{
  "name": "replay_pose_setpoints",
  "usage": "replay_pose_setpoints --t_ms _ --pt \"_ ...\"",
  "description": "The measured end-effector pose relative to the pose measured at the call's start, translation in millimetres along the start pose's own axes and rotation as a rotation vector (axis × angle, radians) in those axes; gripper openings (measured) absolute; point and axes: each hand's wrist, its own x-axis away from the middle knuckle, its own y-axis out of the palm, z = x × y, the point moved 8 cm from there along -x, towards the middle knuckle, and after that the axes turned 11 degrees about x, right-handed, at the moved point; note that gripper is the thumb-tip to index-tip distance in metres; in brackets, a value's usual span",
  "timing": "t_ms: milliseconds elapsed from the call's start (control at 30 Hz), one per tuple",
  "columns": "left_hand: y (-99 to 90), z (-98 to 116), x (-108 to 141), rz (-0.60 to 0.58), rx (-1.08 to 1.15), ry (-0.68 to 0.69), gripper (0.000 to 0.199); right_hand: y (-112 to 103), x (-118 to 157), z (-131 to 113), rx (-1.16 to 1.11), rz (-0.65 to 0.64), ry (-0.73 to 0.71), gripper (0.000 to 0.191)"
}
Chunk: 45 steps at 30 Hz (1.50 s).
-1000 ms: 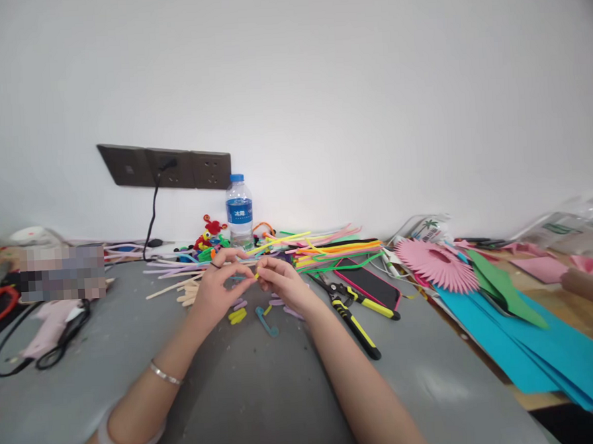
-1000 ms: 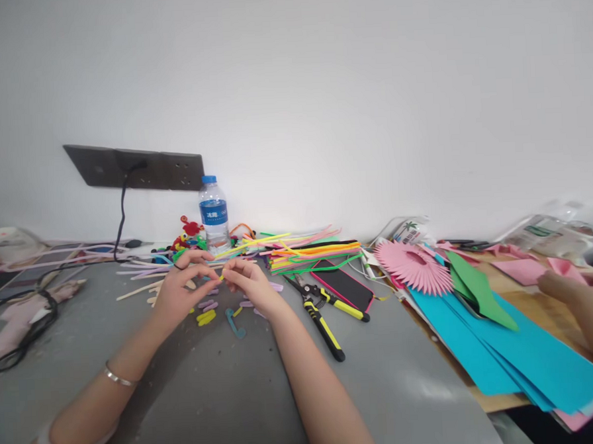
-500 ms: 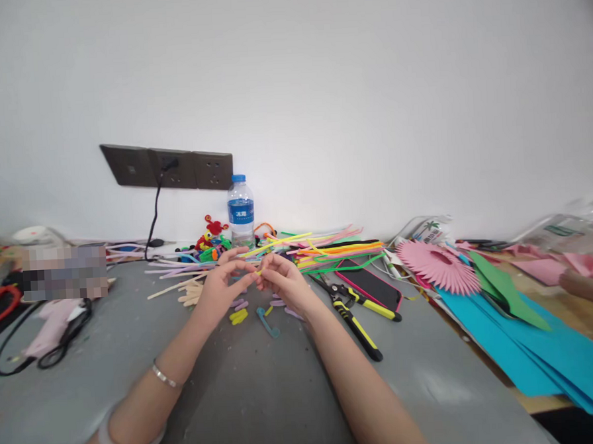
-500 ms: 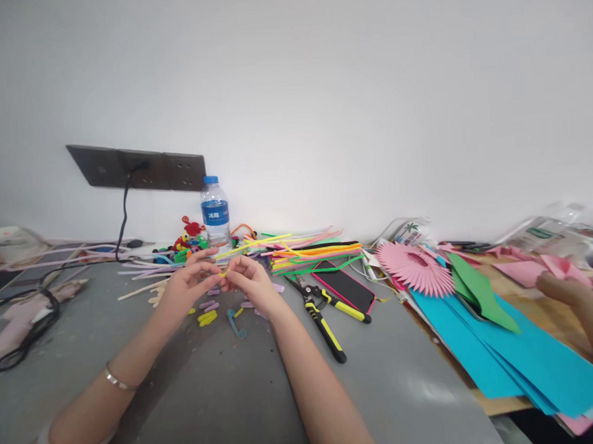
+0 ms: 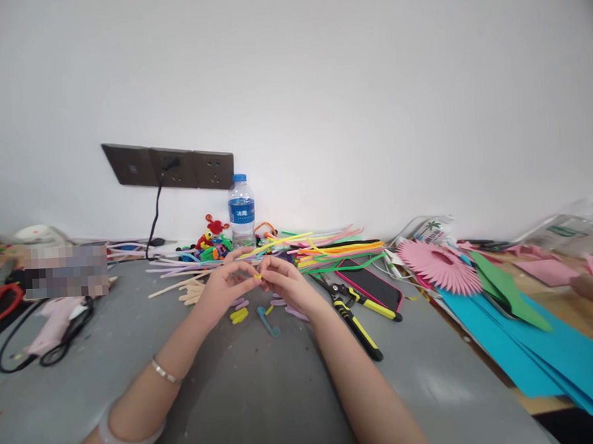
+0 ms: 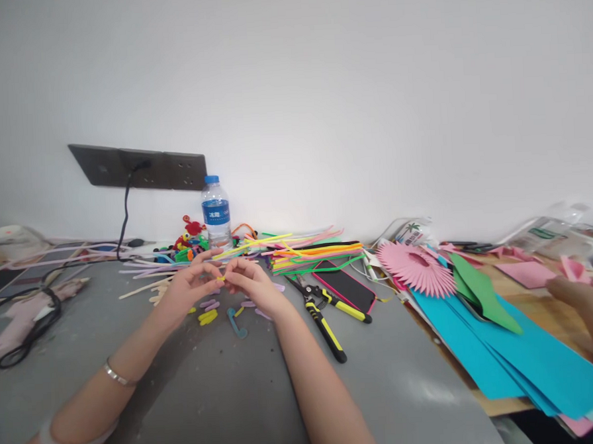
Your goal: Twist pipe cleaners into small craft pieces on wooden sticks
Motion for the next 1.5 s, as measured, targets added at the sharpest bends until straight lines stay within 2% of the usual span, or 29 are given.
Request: replay_pose_setpoints --t_ms 367,433,500,633,733,867,1167,1333,1500 --pt "8.0 0.9 1.3 -0.214 -0.096 0.044 0.02 2.7 6.5 3.8 0.03 -0.163 0.075 0.03" --pt "9.1 0.3 1.9 -0.216 -0.074 0.021 0.021 3.1 5.5 3.7 0.03 -0.164 0.056 0.029" --pt "6.1 -3.1 1.2 -0.149 0.002 -0.026 0.021 -1.4 2.2 1.0 0.035 -0.086 -0.006 0.029" --pt "1.0 -18.2 1.1 0.006 0.206 -0.166 0.027 -14.6 -1.5 -9.1 0.104 0.181 -0.188 0.029" --pt "2.1 -26.1 2.3 0.067 0.338 -0.252 0.034 -13.6 -1.6 -12.2 0.176 0.248 -0.243 0.029" --pt "3.6 -24.9 3.1 0.077 0.403 -0.271 0.036 -7.5 -1.5 -15.6 0.215 0.211 -0.284 0.028" --pt "-0.6 -23.1 2.1 -0.009 0.295 -0.244 0.027 -5.3 3.1 -25.3 0.31 0.142 -0.34 0.021" --pt "3.9 -14.9 3.3 -0.104 0.222 -0.224 0.027 -1.9 6.8 -31.2 0.392 0.054 -0.309 0.022" --pt "9.3 -12.6 8.9 -0.202 0.164 -0.295 0.027 -1.5 7.3 -25.9 0.299 -0.052 -0.21 0.024"
